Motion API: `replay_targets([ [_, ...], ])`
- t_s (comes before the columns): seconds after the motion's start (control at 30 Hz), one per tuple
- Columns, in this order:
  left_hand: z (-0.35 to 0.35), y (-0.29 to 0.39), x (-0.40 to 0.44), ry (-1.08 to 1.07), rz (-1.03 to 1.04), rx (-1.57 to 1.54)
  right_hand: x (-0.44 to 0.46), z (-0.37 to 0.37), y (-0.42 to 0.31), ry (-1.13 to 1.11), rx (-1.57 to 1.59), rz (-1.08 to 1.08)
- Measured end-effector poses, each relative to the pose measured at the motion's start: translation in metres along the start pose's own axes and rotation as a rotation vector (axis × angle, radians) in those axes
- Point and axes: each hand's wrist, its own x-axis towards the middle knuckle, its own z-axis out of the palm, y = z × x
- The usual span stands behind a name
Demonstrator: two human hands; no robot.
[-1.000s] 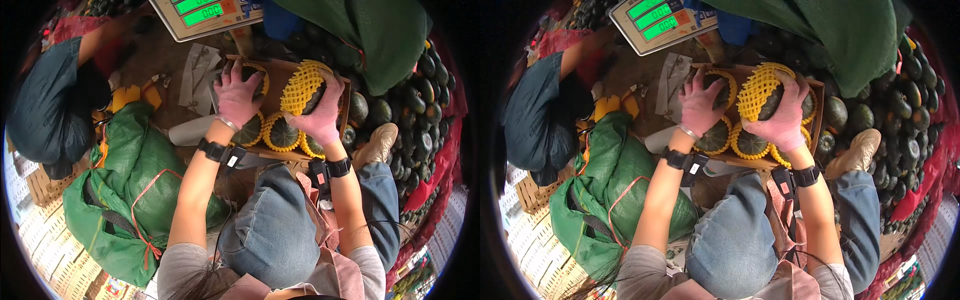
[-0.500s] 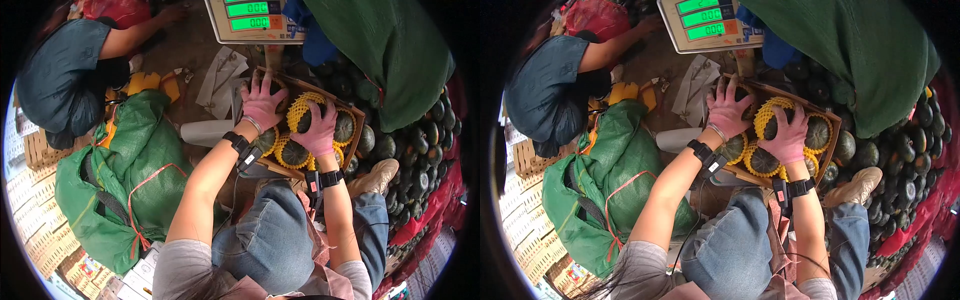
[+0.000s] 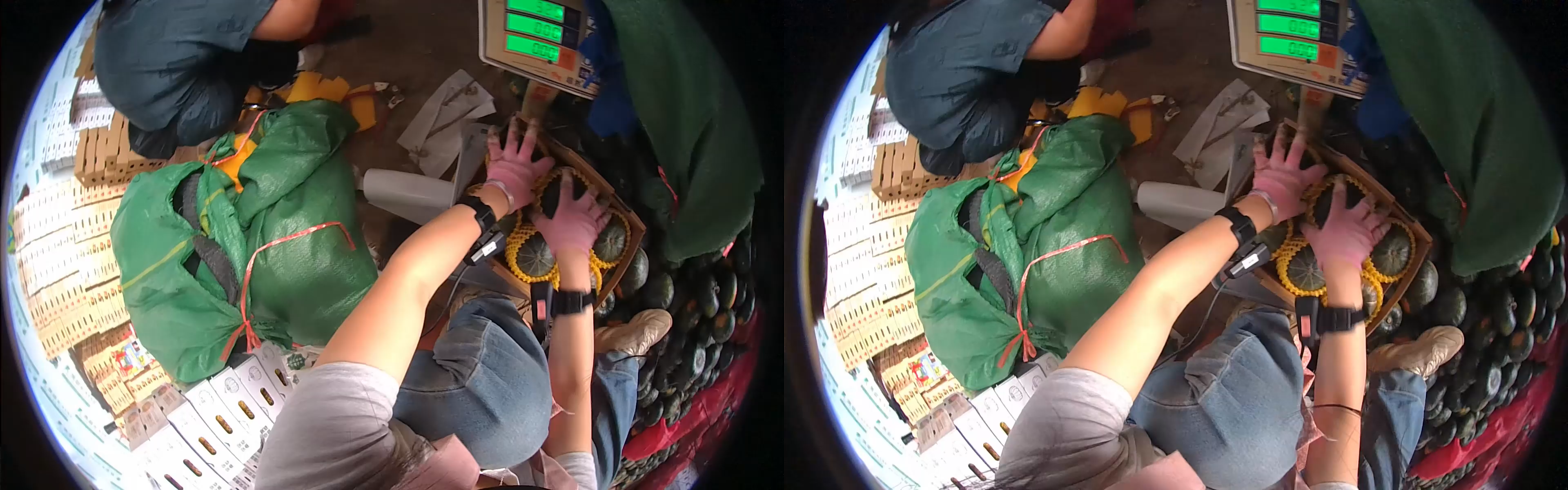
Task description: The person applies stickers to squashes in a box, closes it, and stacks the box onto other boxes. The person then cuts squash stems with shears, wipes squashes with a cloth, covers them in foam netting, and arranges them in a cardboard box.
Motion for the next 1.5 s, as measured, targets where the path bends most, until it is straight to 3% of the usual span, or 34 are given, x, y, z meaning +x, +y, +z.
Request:
replay_targets([
  [0.1,-0.005,-0.002,-0.009,-0.059,0.028,-0.076,-0.01,0.027,0.019,0.533,0.284,-0.32],
  [0.2,-0.041,-0.009,-0.019,-0.141,0.132,-0.132,-0.011,0.056,0.056,0.33,0.382,-0.533],
  [0.23,-0.047,-0.027,-0.025,-0.161,0.126,-0.48,-0.008,0.061,0.071,0.244,0.452,-0.615],
  [0.3,-0.047,-0.072,-0.038,-0.214,0.115,-1.18,-0.015,0.032,0.11,-0.166,1.059,-0.406],
  [0.37,-0.05,-0.108,-0.068,0.006,-0.033,-1.217,-0.021,0.035,0.153,-0.117,1.467,-0.272],
  [0.43,-0.014,-0.149,-0.096,0.223,-0.279,-0.705,-0.018,0.044,0.204,-0.122,1.51,-0.14],
  [0.5,-0.012,-0.153,-0.134,-0.099,-0.48,-0.199,-0.034,0.011,0.25,-0.229,1.397,-0.153],
  [0.53,-0.008,-0.163,-0.156,-0.251,-0.319,-0.128,-0.052,-0.022,0.263,-0.266,1.398,-0.212],
  [0.57,0.0,-0.169,-0.172,-0.386,-0.162,-0.053,-0.076,-0.064,0.261,-0.21,1.299,-0.107],
  [0.63,0.005,-0.167,-0.196,-0.587,-0.14,-0.255,-0.118,-0.12,0.282,-0.124,1.175,-0.043],
  [0.77,-0.019,-0.094,-0.225,-0.679,0.033,0.008,-0.206,-0.106,0.304,0.169,1.051,0.066],
  [0.9,-0.01,-0.047,-0.252,-0.721,0.339,-0.263,-0.294,-0.059,0.313,0.423,0.982,0.199],
  [0.97,-0.024,-0.039,-0.266,-0.604,0.366,-0.179,-0.329,-0.042,0.32,0.526,0.952,0.244],
  [1.03,-0.06,-0.043,-0.277,-0.316,0.345,0.123,-0.36,-0.027,0.329,0.608,0.927,0.277],
  [1.13,-0.101,-0.087,-0.304,0.425,0.132,0.211,-0.411,-0.009,0.335,0.722,0.895,0.317],
  [1.2,-0.135,-0.12,-0.322,0.438,-0.094,0.257,-0.441,0.001,0.321,0.761,0.859,0.303],
  [1.23,-0.138,-0.145,-0.333,0.547,-0.156,0.44,-0.449,0.004,0.312,0.756,0.787,0.276],
  [1.27,-0.158,-0.148,-0.345,0.427,-0.327,0.437,-0.446,0.003,0.289,0.775,0.685,0.249],
  [1.3,-0.17,-0.145,-0.359,0.402,-0.378,0.412,-0.446,0.003,0.284,0.713,0.393,0.172],
  [1.4,-0.166,-0.146,-0.377,0.435,-0.332,0.3,-0.437,0.037,0.275,0.596,0.182,0.194],
  [1.5,-0.151,-0.126,-0.365,0.312,-0.035,0.176,-0.436,0.099,0.26,-0.087,0.23,0.423],
])
